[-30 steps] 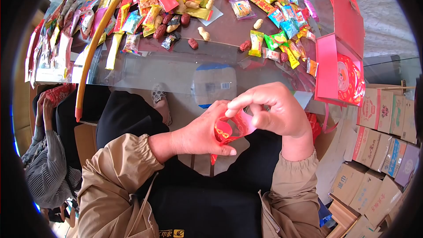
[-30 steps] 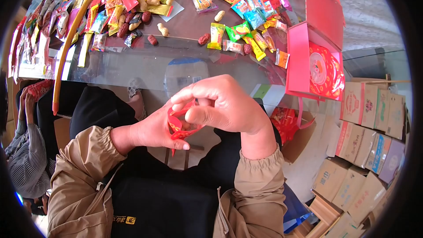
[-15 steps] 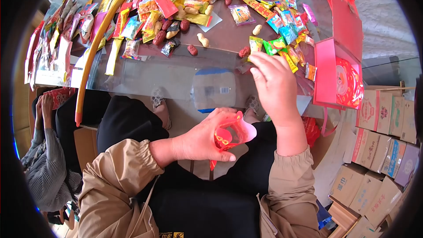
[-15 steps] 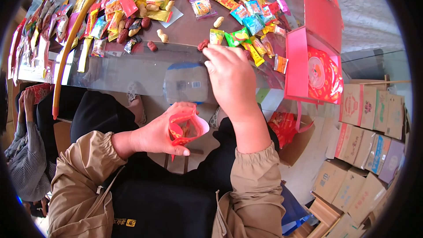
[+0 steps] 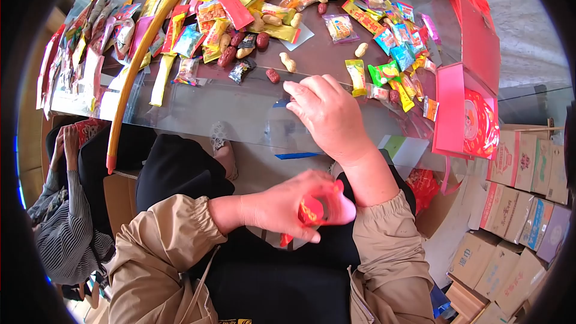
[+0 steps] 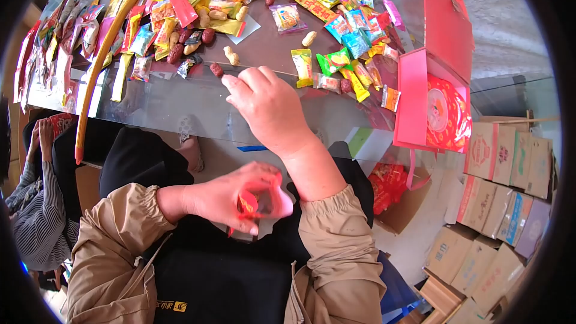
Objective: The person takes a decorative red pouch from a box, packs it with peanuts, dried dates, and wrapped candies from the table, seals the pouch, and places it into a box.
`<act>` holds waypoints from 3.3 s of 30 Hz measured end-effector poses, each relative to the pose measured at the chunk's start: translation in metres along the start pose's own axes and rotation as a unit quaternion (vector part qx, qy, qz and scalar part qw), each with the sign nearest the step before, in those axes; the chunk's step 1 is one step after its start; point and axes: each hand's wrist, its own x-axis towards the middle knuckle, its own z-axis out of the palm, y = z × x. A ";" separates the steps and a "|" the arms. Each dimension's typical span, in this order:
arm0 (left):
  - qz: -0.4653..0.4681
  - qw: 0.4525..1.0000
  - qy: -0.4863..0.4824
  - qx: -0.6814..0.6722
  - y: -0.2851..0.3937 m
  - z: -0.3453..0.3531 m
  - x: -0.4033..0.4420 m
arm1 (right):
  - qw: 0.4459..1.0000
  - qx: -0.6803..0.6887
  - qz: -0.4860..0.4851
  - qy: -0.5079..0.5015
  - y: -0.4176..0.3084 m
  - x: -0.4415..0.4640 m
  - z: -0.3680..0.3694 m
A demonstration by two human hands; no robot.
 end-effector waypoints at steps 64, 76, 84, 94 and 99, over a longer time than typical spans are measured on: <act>0.038 0.982 0.093 -0.163 0.015 -0.033 -0.008 | 0.976 -0.055 0.207 0.038 0.036 -0.029 -0.063; 0.055 0.989 0.053 -0.130 0.006 -0.027 0.001 | 0.987 -0.061 0.138 0.051 0.041 -0.020 -0.052; 0.068 0.986 0.018 -0.153 0.008 -0.026 0.013 | 0.986 -0.111 0.113 0.057 0.049 0.003 -0.033; 0.024 0.970 0.063 -0.232 0.007 -0.029 0.014 | 0.975 -0.183 0.120 0.043 0.060 0.031 -0.011; 0.018 0.973 0.066 -0.219 0.009 -0.035 0.008 | 0.982 -0.139 0.105 0.075 0.064 0.037 -0.008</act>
